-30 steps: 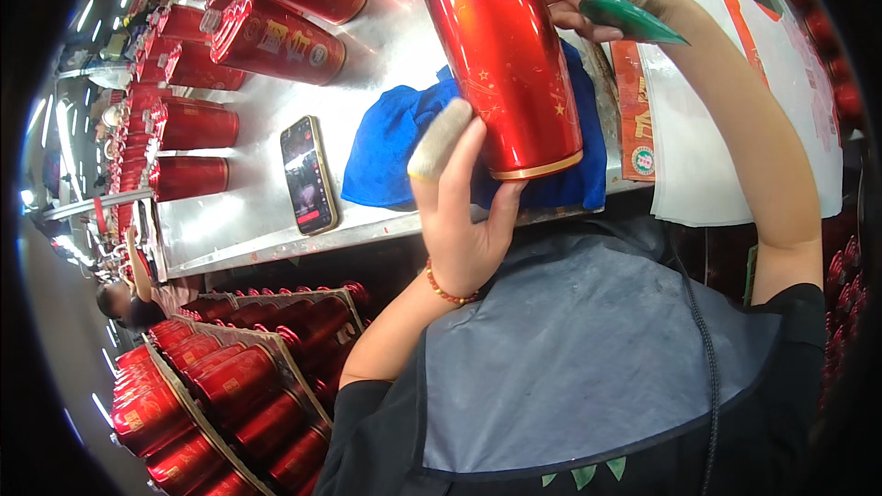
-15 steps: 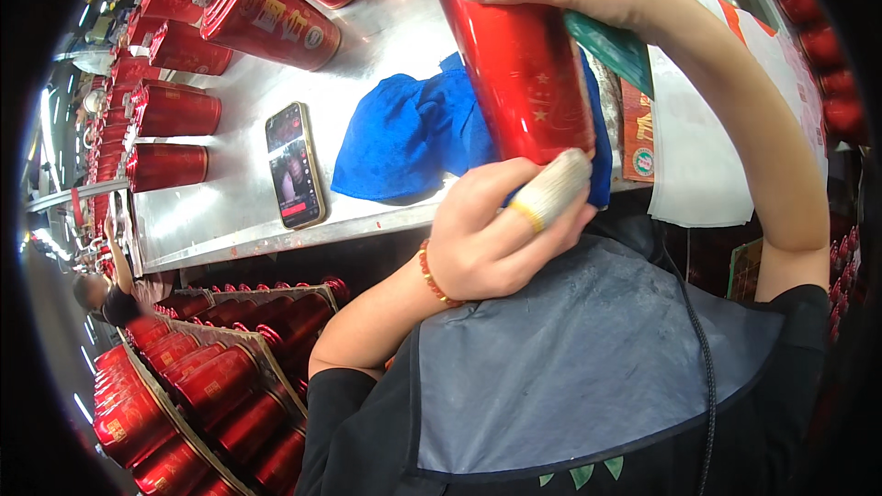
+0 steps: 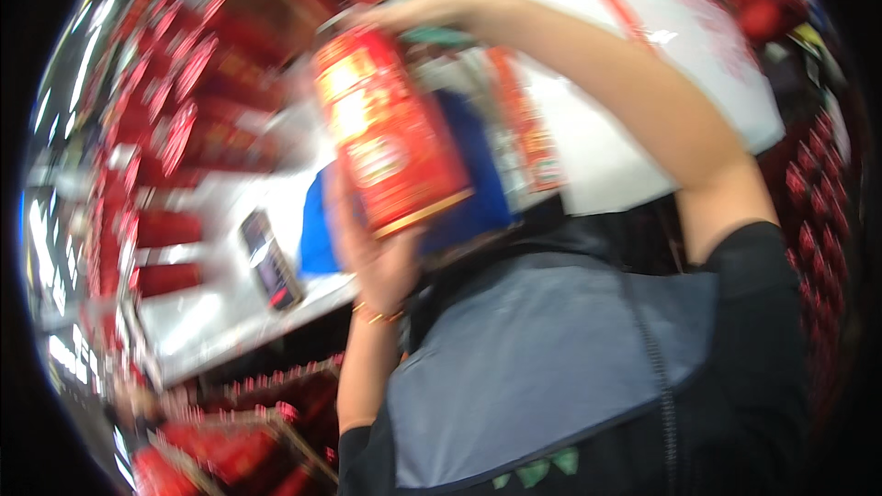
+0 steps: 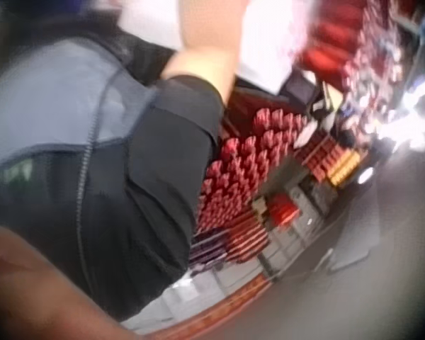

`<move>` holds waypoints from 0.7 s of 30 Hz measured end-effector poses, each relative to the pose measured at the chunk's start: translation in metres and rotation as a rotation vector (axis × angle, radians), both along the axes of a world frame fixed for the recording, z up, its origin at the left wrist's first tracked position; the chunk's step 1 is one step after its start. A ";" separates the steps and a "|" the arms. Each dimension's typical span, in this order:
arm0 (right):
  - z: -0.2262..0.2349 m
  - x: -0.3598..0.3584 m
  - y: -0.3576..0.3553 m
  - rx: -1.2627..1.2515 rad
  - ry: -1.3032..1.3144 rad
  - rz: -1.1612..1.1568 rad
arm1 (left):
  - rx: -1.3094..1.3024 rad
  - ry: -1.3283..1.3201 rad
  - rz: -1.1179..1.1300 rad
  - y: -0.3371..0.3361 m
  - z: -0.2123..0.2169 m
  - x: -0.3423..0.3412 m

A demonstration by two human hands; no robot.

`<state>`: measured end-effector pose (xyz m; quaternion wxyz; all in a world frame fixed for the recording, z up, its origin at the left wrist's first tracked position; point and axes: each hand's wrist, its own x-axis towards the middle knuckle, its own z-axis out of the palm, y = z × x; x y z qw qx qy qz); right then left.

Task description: The person applies a red label to a red cylindrical container, smoothing it with a green tool and wiping the surface with a blue cloth. The person repeats this process on multiple containers, placing finished ones on a nearby tray.

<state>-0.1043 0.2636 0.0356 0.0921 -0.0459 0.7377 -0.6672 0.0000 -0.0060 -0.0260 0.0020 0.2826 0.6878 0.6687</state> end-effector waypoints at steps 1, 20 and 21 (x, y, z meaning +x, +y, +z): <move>-0.014 -0.012 0.009 -0.103 -0.118 0.021 | -0.028 -0.031 0.067 -0.008 -0.005 -0.004; 0.123 0.412 0.042 0.596 0.191 -1.014 | -0.011 -0.199 -0.732 0.036 0.064 0.036; 0.118 0.425 0.044 0.777 0.141 -1.094 | 0.008 -0.222 -0.724 0.032 0.063 0.033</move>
